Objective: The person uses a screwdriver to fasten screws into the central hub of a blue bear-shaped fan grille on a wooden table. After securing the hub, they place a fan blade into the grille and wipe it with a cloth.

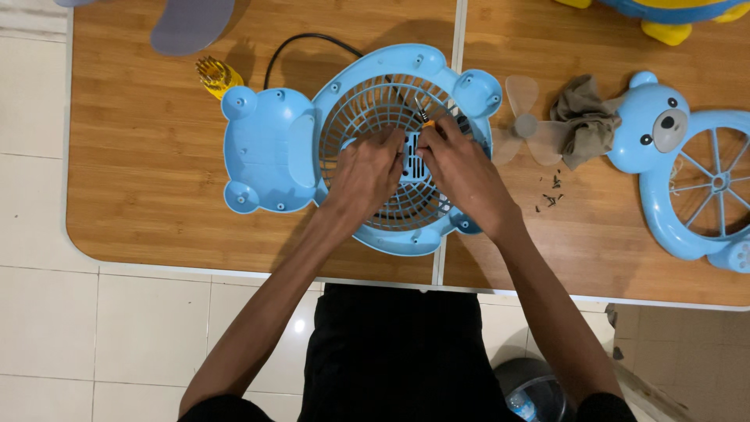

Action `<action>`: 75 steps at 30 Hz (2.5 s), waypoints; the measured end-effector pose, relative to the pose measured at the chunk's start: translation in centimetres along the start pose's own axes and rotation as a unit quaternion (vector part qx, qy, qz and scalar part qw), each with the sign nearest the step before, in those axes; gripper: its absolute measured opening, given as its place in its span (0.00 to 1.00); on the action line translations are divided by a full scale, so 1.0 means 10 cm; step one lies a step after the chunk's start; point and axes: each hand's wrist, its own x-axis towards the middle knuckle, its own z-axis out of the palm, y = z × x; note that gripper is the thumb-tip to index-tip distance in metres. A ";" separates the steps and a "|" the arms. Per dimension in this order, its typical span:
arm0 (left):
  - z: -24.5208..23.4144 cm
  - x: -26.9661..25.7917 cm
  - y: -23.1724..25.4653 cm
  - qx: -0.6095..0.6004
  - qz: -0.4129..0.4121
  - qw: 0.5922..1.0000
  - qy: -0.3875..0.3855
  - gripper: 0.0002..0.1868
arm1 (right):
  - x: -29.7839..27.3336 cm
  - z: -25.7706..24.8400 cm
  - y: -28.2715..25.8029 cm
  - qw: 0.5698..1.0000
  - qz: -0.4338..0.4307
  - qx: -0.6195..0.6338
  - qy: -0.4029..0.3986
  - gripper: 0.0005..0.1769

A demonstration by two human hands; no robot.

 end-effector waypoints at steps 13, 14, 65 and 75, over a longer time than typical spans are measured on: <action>-0.07 0.03 0.02 -0.021 -0.046 0.998 -0.026 0.08 | 0.01 -0.03 -0.02 0.999 0.019 0.030 -0.013 0.06; -0.10 0.02 0.01 -0.015 -0.051 0.998 -0.037 0.09 | 0.00 -0.03 -0.03 0.999 0.019 0.037 -0.010 0.06; -0.89 -0.33 -0.30 0.233 0.014 0.968 0.090 0.18 | 0.58 0.28 -0.50 0.987 -0.155 -0.038 -0.010 0.08; -0.71 -0.35 -0.38 0.145 0.011 0.984 0.108 0.27 | 0.76 0.30 -0.53 0.989 -0.094 0.098 -0.058 0.12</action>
